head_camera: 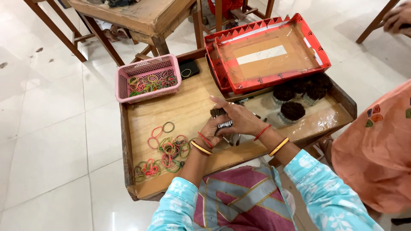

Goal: The person sits at a small wooden table and assembles round dark balls with rubber bands and metal clips, picking rubber bands from a pink basket and fitting metal clip pieces onto the balls one at a time, placing finished balls with others on the table.

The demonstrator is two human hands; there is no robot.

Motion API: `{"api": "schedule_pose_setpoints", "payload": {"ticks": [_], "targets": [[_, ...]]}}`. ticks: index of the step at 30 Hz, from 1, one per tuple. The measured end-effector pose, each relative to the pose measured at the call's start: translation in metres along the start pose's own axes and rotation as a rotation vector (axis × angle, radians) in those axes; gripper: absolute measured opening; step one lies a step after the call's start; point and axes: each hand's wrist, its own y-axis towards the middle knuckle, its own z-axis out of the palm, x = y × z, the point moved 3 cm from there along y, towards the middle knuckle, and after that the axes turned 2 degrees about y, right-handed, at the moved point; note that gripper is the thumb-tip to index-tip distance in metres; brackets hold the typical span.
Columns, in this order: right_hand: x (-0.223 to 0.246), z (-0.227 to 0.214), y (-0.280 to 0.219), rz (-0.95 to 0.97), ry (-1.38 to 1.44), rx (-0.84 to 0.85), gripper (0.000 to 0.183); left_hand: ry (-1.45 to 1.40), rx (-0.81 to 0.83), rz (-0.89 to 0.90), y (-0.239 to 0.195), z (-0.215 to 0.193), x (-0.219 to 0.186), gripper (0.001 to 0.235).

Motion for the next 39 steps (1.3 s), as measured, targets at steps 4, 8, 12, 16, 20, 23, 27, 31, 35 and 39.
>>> {"api": "schedule_pose_setpoints", "payload": {"ticks": [4, 8, 12, 16, 20, 23, 27, 31, 35, 39], "targets": [[0.000, -0.002, 0.004, -0.010, -0.022, 0.049, 0.128, -0.070, -0.017, -0.047, -0.003, -0.003, 0.000, 0.031], [-0.001, -0.003, 0.004, 0.019, -0.051, 0.043, 0.130, -0.083, 0.046, 0.003, -0.018, 0.031, -0.021, 0.027], [0.003, -0.004, 0.006, -0.009, -0.032, 0.052, 0.132, -0.166, -0.011, -0.049, -0.005, -0.003, -0.003, 0.024], [0.000, 0.002, 0.003, 0.108, -0.081, 0.062, 0.128, -0.151, -0.021, -0.060, -0.006, 0.003, -0.005, 0.024], [0.009, 0.001, 0.002, 0.029, -0.065, 0.022, 0.129, -0.076, -0.015, -0.022, -0.004, -0.009, 0.005, 0.026], [0.002, 0.001, 0.001, 0.031, -0.040, -0.008, 0.127, 0.029, 0.009, 0.002, -0.022, 0.036, -0.021, 0.033], [0.012, -0.003, 0.000, -0.039, -0.009, -0.027, 0.127, 0.037, -0.021, 0.004, -0.014, 0.022, -0.009, 0.038], [0.006, 0.005, 0.000, -0.049, -0.001, 0.014, 0.125, 0.163, -0.032, 0.061, 0.002, -0.009, 0.007, 0.043], [-0.003, 0.011, -0.002, 0.074, -0.031, 0.031, 0.117, 0.145, 0.040, 0.037, 0.000, -0.002, 0.004, 0.041], [0.007, 0.006, -0.003, -0.012, -0.014, 0.028, 0.116, 0.295, -0.073, 0.141, -0.006, 0.017, -0.004, 0.051]]}}
